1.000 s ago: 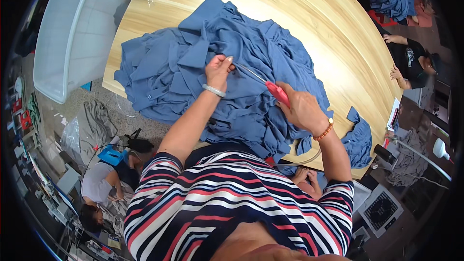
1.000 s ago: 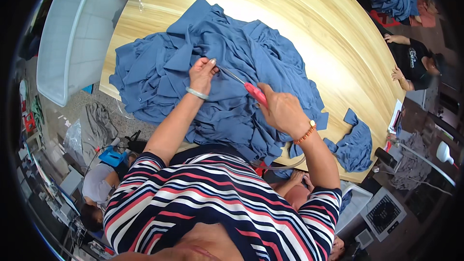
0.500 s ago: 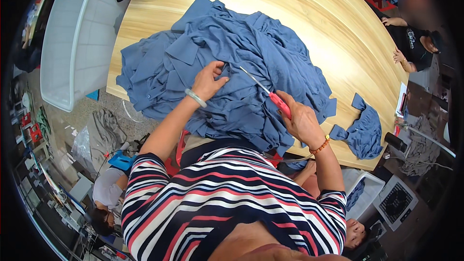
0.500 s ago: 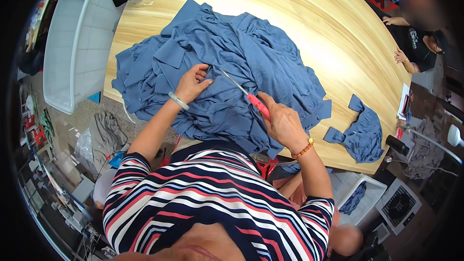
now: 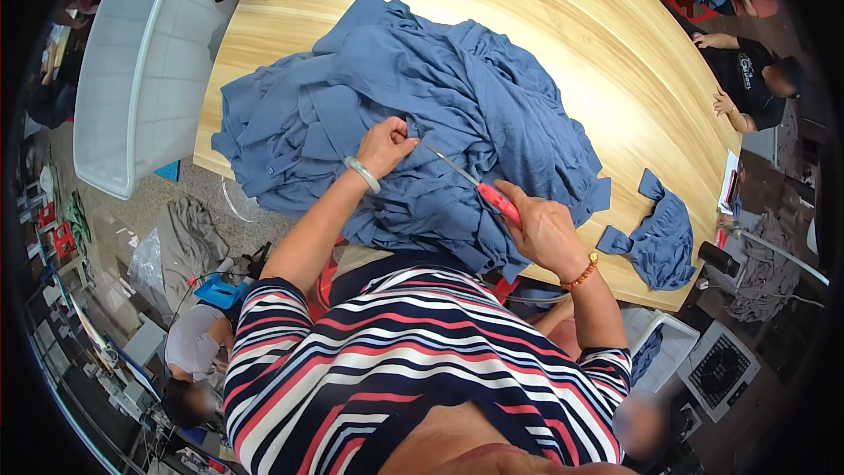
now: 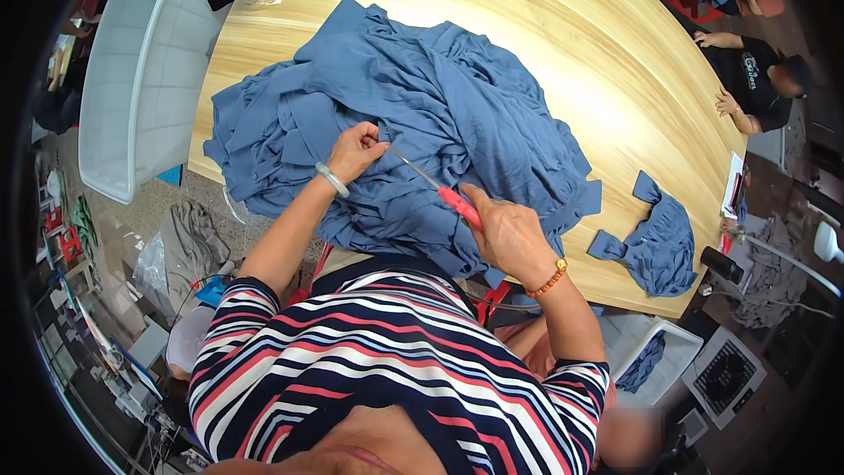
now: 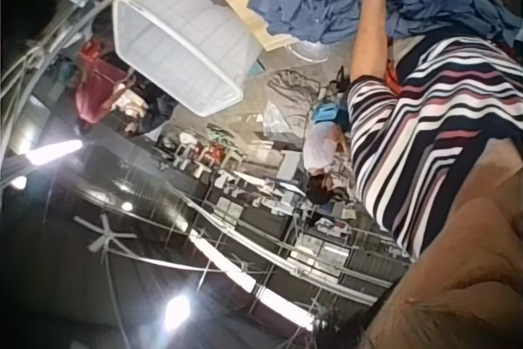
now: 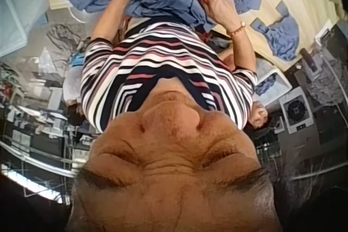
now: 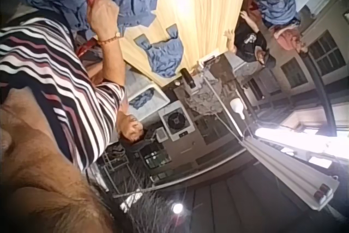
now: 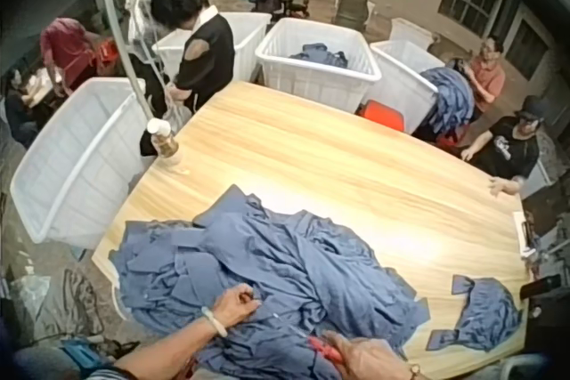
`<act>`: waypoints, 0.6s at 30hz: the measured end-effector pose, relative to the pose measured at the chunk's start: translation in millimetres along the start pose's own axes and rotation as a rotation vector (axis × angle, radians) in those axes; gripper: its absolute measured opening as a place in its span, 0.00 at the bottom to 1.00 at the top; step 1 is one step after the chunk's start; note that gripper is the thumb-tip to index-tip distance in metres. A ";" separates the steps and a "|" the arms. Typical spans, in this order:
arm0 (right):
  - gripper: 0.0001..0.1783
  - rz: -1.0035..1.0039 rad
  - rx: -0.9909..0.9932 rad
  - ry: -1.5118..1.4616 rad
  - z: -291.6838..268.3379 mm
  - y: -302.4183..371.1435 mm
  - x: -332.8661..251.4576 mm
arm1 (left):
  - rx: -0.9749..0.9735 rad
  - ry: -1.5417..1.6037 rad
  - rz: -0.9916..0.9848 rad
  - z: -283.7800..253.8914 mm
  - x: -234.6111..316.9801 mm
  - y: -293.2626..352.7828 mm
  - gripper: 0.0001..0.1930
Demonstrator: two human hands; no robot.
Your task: Trimming excess threads and fabric from blue clothing items using scissors at a quality control station.
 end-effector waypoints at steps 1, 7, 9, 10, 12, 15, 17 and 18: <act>0.25 -0.063 0.057 0.002 1.1 -0.1 -3.7 | 0.003 0.001 0.000 3.2 -1.4 -0.4 0.14; 0.24 -0.101 0.118 0.018 -0.5 -1.0 -5.9 | -0.045 0.671 0.010 11.4 23.6 1.7 0.07; 0.24 -0.082 0.104 0.023 -5.8 -1.6 -7.4 | -0.100 0.635 -0.031 13.4 12.8 -2.0 0.04; 0.23 -0.051 0.072 0.022 -6.2 -0.8 -6.1 | -0.105 0.633 -0.032 12.0 16.1 0.0 0.04; 0.22 -0.015 0.043 0.017 -2.9 1.8 -2.1 | 0.064 0.707 -0.023 -7.7 18.0 6.1 0.05; 0.21 -0.076 0.039 0.035 -0.6 6.4 -11.2 | -0.030 0.615 0.010 -5.1 3.9 8.4 0.09; 0.20 -0.095 0.018 0.028 0.1 3.2 -17.1 | -0.013 0.605 0.056 -2.6 15.0 13.4 0.09; 0.20 -0.093 0.023 0.024 0.2 1.4 -17.0 | -0.003 0.807 0.027 -3.6 15.8 15.7 0.08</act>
Point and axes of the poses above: each hand's wrist, its own y-axis away from the middle knuckle, its own z-axis out of the palm, x = y × z, the point moved 10 cm from there along -y, towards the middle knuckle, and after that the axes turned 1 degree about -z, right-handed, at the moved point
